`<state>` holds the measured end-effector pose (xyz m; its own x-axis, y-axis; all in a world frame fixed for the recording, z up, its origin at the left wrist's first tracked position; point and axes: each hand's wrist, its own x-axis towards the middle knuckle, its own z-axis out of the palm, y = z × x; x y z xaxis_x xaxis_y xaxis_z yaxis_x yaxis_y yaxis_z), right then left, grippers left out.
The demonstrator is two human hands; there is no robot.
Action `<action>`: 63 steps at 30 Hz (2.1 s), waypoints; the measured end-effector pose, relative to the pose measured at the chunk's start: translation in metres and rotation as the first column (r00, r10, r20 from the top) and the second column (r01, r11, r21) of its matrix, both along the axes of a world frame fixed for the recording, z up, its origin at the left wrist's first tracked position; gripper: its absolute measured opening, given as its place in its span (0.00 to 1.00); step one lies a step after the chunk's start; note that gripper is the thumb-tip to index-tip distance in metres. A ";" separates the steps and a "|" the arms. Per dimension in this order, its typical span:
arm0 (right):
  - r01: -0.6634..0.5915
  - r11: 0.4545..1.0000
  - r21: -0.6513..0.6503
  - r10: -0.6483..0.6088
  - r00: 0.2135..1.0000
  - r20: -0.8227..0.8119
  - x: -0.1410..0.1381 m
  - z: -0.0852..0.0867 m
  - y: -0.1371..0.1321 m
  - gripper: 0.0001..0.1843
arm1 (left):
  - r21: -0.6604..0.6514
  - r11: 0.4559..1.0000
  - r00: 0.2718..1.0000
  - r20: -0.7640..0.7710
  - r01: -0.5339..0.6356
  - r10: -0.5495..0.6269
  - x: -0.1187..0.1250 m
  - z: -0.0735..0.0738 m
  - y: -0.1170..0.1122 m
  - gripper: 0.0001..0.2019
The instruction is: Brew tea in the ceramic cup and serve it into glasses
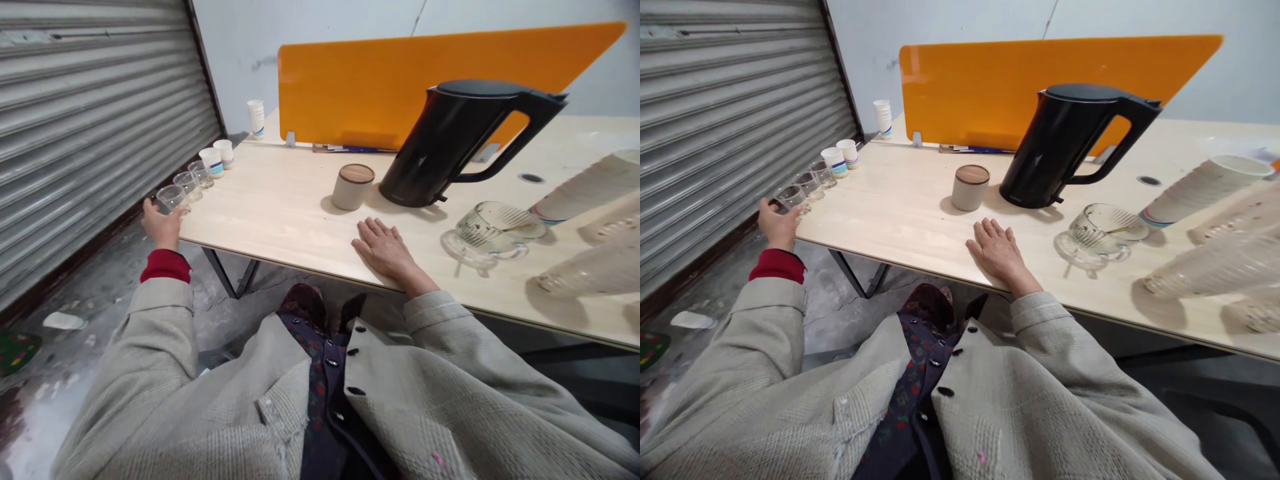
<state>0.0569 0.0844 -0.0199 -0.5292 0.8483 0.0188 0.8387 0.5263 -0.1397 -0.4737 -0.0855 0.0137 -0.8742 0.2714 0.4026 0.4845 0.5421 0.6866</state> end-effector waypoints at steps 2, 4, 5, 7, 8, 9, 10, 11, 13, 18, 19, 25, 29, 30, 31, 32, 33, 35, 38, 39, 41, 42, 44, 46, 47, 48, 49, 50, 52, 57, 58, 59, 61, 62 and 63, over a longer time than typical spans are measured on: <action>-0.004 1.000 0.002 0.004 1.000 -0.004 0.000 0.000 0.000 0.41 | 0.095 0.987 0.992 0.008 -0.130 0.130 0.011 0.001 -0.008 0.33; -0.010 1.000 0.005 0.010 1.000 -0.012 0.001 -0.001 0.000 0.40 | 0.184 0.970 0.985 -0.050 -0.156 0.168 0.029 0.000 -0.015 0.27; -0.011 1.000 0.007 0.011 1.000 -0.016 0.001 -0.001 0.000 0.40 | 0.227 0.963 0.983 -0.079 -0.143 0.165 0.042 -0.002 -0.018 0.26; -0.011 1.000 0.012 0.012 1.000 -0.023 0.001 -0.001 0.000 0.40 | 0.262 0.961 0.984 -0.129 -0.086 0.123 0.073 -0.011 -0.021 0.23; -0.011 1.000 0.016 0.011 1.000 -0.025 0.001 -0.001 0.000 0.40 | 0.269 0.963 0.986 -0.148 -0.029 0.071 0.091 -0.016 -0.022 0.22; -0.011 1.000 0.019 0.012 1.000 -0.025 0.001 -0.001 0.000 0.40 | 0.269 0.963 0.985 -0.173 0.031 0.016 0.109 -0.022 -0.022 0.21; -0.011 1.000 0.020 0.012 1.000 -0.024 0.001 -0.001 0.000 0.40 | 0.256 0.960 0.975 -0.217 0.109 -0.053 0.128 -0.028 -0.021 0.20; -0.011 1.000 0.021 0.011 1.000 -0.021 0.001 -0.001 0.000 0.40 | 0.243 0.954 0.958 -0.264 0.176 -0.110 0.147 -0.033 -0.019 0.18; -0.010 1.000 0.015 0.010 1.000 -0.012 0.000 0.001 -0.001 0.40 | 0.215 0.924 0.910 -0.343 0.316 -0.231 0.182 -0.042 -0.011 0.12; -0.003 1.000 0.007 0.003 1.000 0.003 -0.002 0.004 -0.003 0.39 | 0.109 0.744 0.729 -0.336 0.660 -0.597 0.241 -0.051 0.028 0.18; -0.003 1.000 0.009 0.003 1.000 0.001 -0.003 0.005 -0.003 0.39 | 0.084 0.712 0.698 -0.308 0.697 -0.647 0.248 -0.052 0.037 0.20; -0.004 1.000 -0.027 0.004 1.000 -0.022 -0.007 0.014 -0.007 0.39 | 0.096 0.580 0.587 -0.072 0.809 -0.806 0.256 -0.055 0.096 0.28; -0.001 0.999 -0.042 0.000 0.999 -0.036 -0.008 0.018 -0.008 0.39 | 0.183 0.535 0.529 0.084 0.825 -0.844 0.255 -0.051 0.130 0.34; -0.003 0.999 -0.039 0.001 0.999 -0.042 -0.008 0.018 -0.008 0.39 | 0.175 0.536 0.527 0.099 0.826 -0.844 0.257 -0.050 0.135 0.34; -0.004 0.999 -0.034 0.003 0.999 -0.048 -0.008 0.018 -0.008 0.38 | 0.150 0.541 0.532 0.098 0.827 -0.841 0.261 -0.049 0.138 0.33; -0.006 1.000 -0.029 0.004 0.998 -0.056 -0.008 0.018 -0.007 0.38 | 0.106 0.548 0.542 0.081 0.830 -0.837 0.265 -0.049 0.139 0.33; -0.008 1.000 -0.023 0.006 0.998 -0.066 -0.008 0.018 -0.007 0.38 | 0.046 0.553 0.551 0.048 0.832 -0.833 0.270 -0.048 0.138 0.32; -0.027 1.000 -0.007 0.026 0.995 -0.099 -0.008 0.017 -0.006 0.36 | -0.110 0.541 0.541 -0.032 0.834 -0.841 0.279 -0.048 0.133 0.31; -0.066 0.997 0.038 0.073 0.973 -0.221 -0.002 0.014 -0.006 0.34 | -0.335 0.458 0.462 -0.072 0.823 -0.884 0.287 -0.044 0.125 0.31; -0.059 0.996 0.062 0.074 0.956 -0.284 0.002 0.013 -0.007 0.34 | -0.393 0.432 0.444 -0.065 0.812 -0.894 0.288 -0.041 0.124 0.32; 0.000 0.991 0.134 0.057 0.906 -0.420 0.018 0.012 -0.009 0.33 | -0.478 0.395 0.430 -0.040 0.784 -0.902 0.290 -0.035 0.122 0.32; 0.045 0.982 0.185 0.051 0.874 -0.483 0.029 0.013 -0.010 0.32 | -0.505 0.384 0.430 -0.029 0.773 -0.903 0.291 -0.032 0.121 0.33; 0.158 0.937 0.312 0.059 0.808 -0.586 0.062 0.018 -0.013 0.28 | -0.536 0.375 0.433 -0.019 0.756 -0.901 0.292 -0.028 0.121 0.34; 0.307 0.851 0.426 0.059 0.751 -0.658 0.104 0.029 -0.017 0.24 | -0.554 0.368 0.432 -0.018 0.746 -0.902 0.292 -0.025 0.122 0.34; 0.396 0.792 0.464 0.038 0.727 -0.686 0.128 0.037 -0.020 0.23 | -0.560 0.367 0.431 -0.021 0.743 -0.902 0.293 -0.025 0.122 0.35; 0.485 0.727 0.487 -0.004 0.712 -0.703 0.152 0.046 -0.022 0.23 | -0.566 0.365 0.427 -0.024 0.739 -0.904 0.293 -0.025 0.122 0.35; 0.560 0.657 0.504 -0.059 0.705 -0.707 0.175 0.055 -0.025 0.23 | -0.571 0.364 0.426 -0.028 0.735 -0.904 0.293 -0.025 0.123 0.35; 0.614 0.593 0.520 -0.119 0.706 -0.698 0.197 0.063 -0.028 0.23 | -0.575 0.365 0.424 -0.034 0.733 -0.905 0.293 -0.026 0.123 0.35; 0.664 0.518 0.539 -0.261 0.723 -0.640 0.231 0.079 -0.033 0.21 | -0.574 0.370 0.418 -0.053 0.731 -0.907 0.292 -0.027 0.124 0.33; 0.615 0.611 0.499 -0.498 0.788 -0.362 0.266 0.091 -0.031 0.20 | -0.562 0.382 0.403 -0.091 0.734 -0.910 0.291 -0.030 0.126 0.31; 0.603 0.632 0.487 -0.500 0.797 -0.338 0.268 0.090 -0.029 0.20 | -0.562 0.384 0.402 -0.098 0.732 -0.910 0.291 -0.030 0.126 0.31; 0.598 0.644 0.478 -0.497 0.802 -0.332 0.269 0.088 -0.025 0.20 | -0.564 0.386 0.400 -0.105 0.730 -0.910 0.292 -0.030 0.126 0.30; 0.604 0.647 0.465 -0.493 0.797 -0.349 0.271 0.086 -0.018 0.19 | -0.573 0.386 0.395 -0.116 0.723 -0.911 0.292 -0.029 0.125 0.28; 0.611 0.646 0.458 -0.493 0.792 -0.361 0.272 0.085 -0.015 0.19 | -0.578 0.383 0.392 -0.117 0.721 -0.913 0.293 -0.028 0.125 0.28; 0.617 0.646 0.450 -0.494 0.787 -0.371 0.273 0.084 -0.012 0.18 | -0.580 0.382 0.392 -0.115 0.719 -0.913 0.293 -0.028 0.124 0.27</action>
